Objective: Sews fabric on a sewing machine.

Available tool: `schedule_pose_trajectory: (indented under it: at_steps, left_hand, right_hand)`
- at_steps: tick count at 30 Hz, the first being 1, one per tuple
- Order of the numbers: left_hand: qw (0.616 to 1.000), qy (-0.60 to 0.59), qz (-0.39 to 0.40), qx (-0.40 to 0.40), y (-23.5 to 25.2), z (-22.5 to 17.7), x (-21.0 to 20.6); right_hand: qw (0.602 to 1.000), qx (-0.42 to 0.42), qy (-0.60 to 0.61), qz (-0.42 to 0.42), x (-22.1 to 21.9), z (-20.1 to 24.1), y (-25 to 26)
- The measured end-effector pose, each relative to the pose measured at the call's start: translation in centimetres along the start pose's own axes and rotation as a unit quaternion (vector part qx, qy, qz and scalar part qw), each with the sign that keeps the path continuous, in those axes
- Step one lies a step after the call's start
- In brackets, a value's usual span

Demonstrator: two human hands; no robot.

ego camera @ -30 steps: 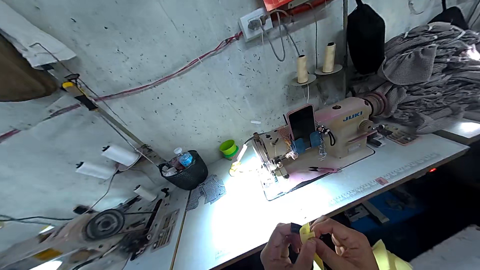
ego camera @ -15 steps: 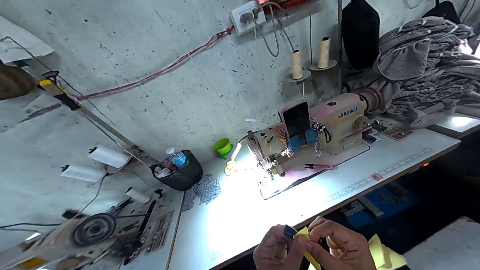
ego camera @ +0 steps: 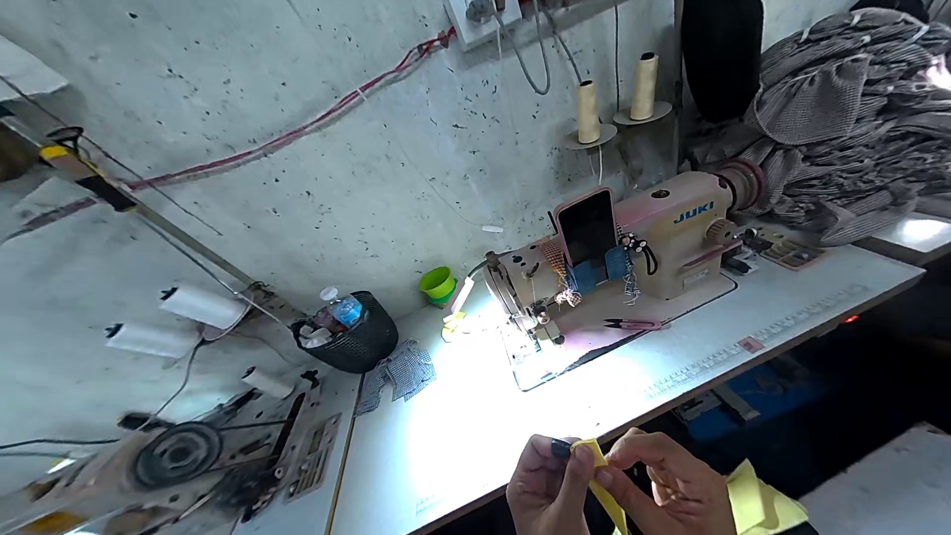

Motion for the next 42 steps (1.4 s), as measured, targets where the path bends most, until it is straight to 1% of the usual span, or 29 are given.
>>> schedule_pose_trajectory:
  at_steps: [5,11,16,19,21,23,24,26,28,30,33,34,35,37,39,40,42]
  left_hand:
    - [0.999,-0.008,-0.046,0.012,0.8,0.8,0.1]
    - [0.992,0.081,-0.089,-0.031,3.3,1.9,1.0]
    - [0.989,0.089,-0.120,-0.002,6.1,3.9,2.6]
    - [0.984,0.126,-0.121,0.017,8.6,5.1,3.7]
    - [0.977,0.179,-0.115,0.028,10.8,6.2,4.9]
    - [0.956,0.279,-0.083,0.038,13.5,7.4,6.6]
    - [0.938,0.340,-0.056,0.037,14.8,8.0,7.4]
    - [0.894,0.448,0.005,0.036,17.2,9.0,8.9]
    - [0.850,0.521,0.071,0.046,19.0,9.5,9.8]
    - [0.820,0.560,0.114,0.040,20.2,9.8,10.4]
    - [0.779,0.615,0.123,0.001,20.9,9.6,11.2]
    - [0.771,0.623,0.131,-0.026,20.8,9.4,11.5]
    - [0.770,0.618,0.152,-0.049,20.5,9.4,11.7]
    - [0.766,0.596,0.224,-0.093,19.6,9.5,12.0]
    - [0.728,0.604,0.285,-0.152,19.0,9.6,12.2]
    - [0.715,0.607,0.305,-0.164,18.8,9.7,12.4]
    - [0.705,0.607,0.322,-0.175,18.7,9.8,12.5]
  right_hand:
    - [1.000,0.021,-0.020,0.008,0.0,-1.1,0.5]
    - [0.998,0.009,-0.055,0.005,-0.3,-3.6,1.6]
    - [0.993,0.010,-0.108,0.050,-0.7,-6.8,3.0]
    - [0.983,-0.021,-0.171,0.067,-1.2,-9.1,4.4]
    - [0.971,-0.054,-0.219,0.082,-1.8,-10.9,5.6]
    - [0.956,-0.100,-0.255,0.105,-2.5,-12.9,6.7]
    - [0.948,-0.122,-0.267,0.122,-2.8,-14.1,7.1]
    - [0.932,-0.129,-0.305,0.150,-3.6,-16.5,8.0]
    - [0.913,-0.119,-0.351,0.172,-4.3,-18.4,8.6]
    - [0.893,-0.126,-0.389,0.186,-4.9,-19.6,9.1]
    - [0.877,-0.106,-0.432,0.180,-5.6,-20.1,9.6]
    - [0.872,-0.102,-0.444,0.180,-5.8,-20.1,9.6]
    - [0.866,-0.099,-0.455,0.181,-5.9,-20.0,9.7]
    - [0.856,-0.109,-0.469,0.189,-6.1,-19.7,10.1]
    - [0.847,-0.132,-0.472,0.205,-6.2,-19.5,10.6]
    - [0.842,-0.145,-0.473,0.215,-6.2,-19.4,10.8]
    - [0.830,-0.152,-0.484,0.233,-6.3,-19.3,11.1]
Point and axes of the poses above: each hand's wrist, its own y-axis towards the middle knuckle, its own x-axis out of the back of the hand, z = x × y, the point moved 4 cm from there along y, towards the middle knuckle, and after that the axes turned 4 degrees about -z, right-handed, at the moved point
